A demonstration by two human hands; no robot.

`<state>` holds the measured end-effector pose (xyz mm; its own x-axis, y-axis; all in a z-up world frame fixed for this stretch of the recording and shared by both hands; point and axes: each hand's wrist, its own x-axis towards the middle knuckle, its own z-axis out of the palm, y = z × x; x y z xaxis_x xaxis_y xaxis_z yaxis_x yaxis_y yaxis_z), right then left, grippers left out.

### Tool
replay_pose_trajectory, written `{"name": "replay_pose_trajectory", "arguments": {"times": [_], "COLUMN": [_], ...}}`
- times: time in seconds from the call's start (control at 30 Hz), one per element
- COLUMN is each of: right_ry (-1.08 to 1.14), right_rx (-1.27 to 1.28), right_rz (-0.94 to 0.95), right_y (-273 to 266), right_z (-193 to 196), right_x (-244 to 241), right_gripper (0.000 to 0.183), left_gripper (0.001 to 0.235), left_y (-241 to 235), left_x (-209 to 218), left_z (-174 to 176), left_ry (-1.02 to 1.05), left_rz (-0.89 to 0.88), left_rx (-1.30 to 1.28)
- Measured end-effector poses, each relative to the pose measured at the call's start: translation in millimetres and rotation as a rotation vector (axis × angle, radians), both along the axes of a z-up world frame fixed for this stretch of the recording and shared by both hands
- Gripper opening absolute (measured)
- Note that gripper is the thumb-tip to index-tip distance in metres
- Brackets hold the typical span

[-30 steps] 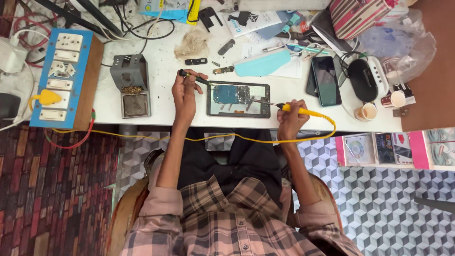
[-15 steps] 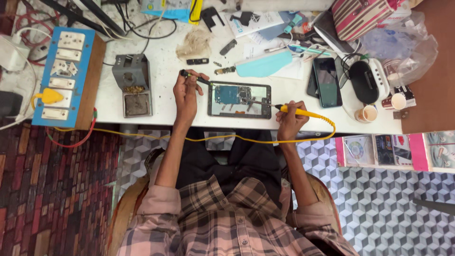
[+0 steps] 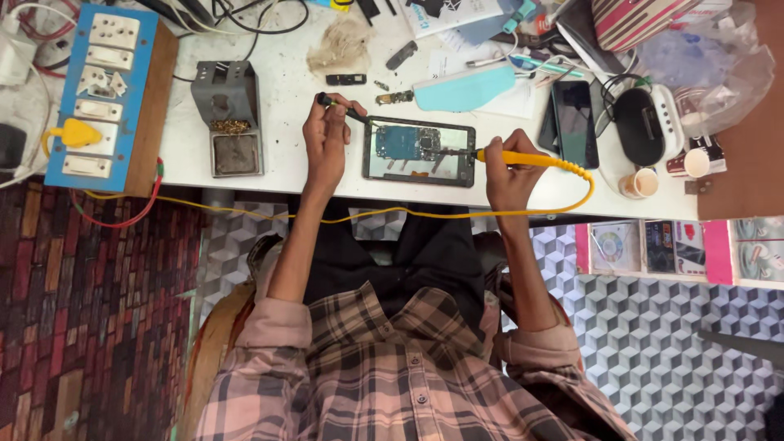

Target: The person uses a soldering iron and solder wire to reflow or repair connections on a small green circuit board placed on a tablet screen. The person repeatedly applies heat and solder to specific points on the board while holding the tools with both hands.

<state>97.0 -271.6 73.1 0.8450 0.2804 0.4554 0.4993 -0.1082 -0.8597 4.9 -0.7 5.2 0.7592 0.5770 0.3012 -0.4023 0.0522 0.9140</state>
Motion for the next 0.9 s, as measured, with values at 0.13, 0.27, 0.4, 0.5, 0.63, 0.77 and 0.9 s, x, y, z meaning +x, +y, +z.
{"name": "replay_pose_trajectory", "arguments": {"times": [0.13, 0.27, 0.4, 0.5, 0.63, 0.77, 0.9], "right_ry": [0.027, 0.029, -0.034, -0.012, 0.356, 0.443, 0.513], "right_rx": [-0.057, -0.130, -0.170, -0.122, 0.169, 0.373, 0.521], "right_rz": [-0.023, -0.074, -0.155, -0.058, -0.162, -0.116, -0.056], "right_y": [18.5, 24.7, 25.3, 10.6, -7.3, -29.2, -31.3], "right_z": [26.1, 41.4, 44.7, 29.5, -1.9, -39.3, -67.1], "right_x": [-15.5, -26.8, -20.5, -23.7, -12.5, 8.8, 28.7], "right_gripper": [0.044, 0.048, 0.055, 0.042, 0.035, 0.036, 0.037], "left_gripper": [0.026, 0.026, 0.027, 0.030, 0.033, 0.034, 0.034], "left_y": [-0.7, -0.6, 2.8, -0.9, 0.3, -0.9, -1.0], "left_x": [-0.8, -4.4, 2.6, -6.0, -2.7, -4.4, -3.7], "left_z": [-2.7, -5.0, -0.4, -3.2, 0.9, -0.8, -0.5], "left_ry": [-0.020, -0.002, -0.010, -0.006, -0.009, 0.011, 0.018], "left_rz": [-0.013, -0.008, -0.011, -0.014, -0.016, -0.005, 0.009], "left_rx": [-0.031, -0.009, -0.012, -0.022, -0.004, -0.006, 0.014]}}
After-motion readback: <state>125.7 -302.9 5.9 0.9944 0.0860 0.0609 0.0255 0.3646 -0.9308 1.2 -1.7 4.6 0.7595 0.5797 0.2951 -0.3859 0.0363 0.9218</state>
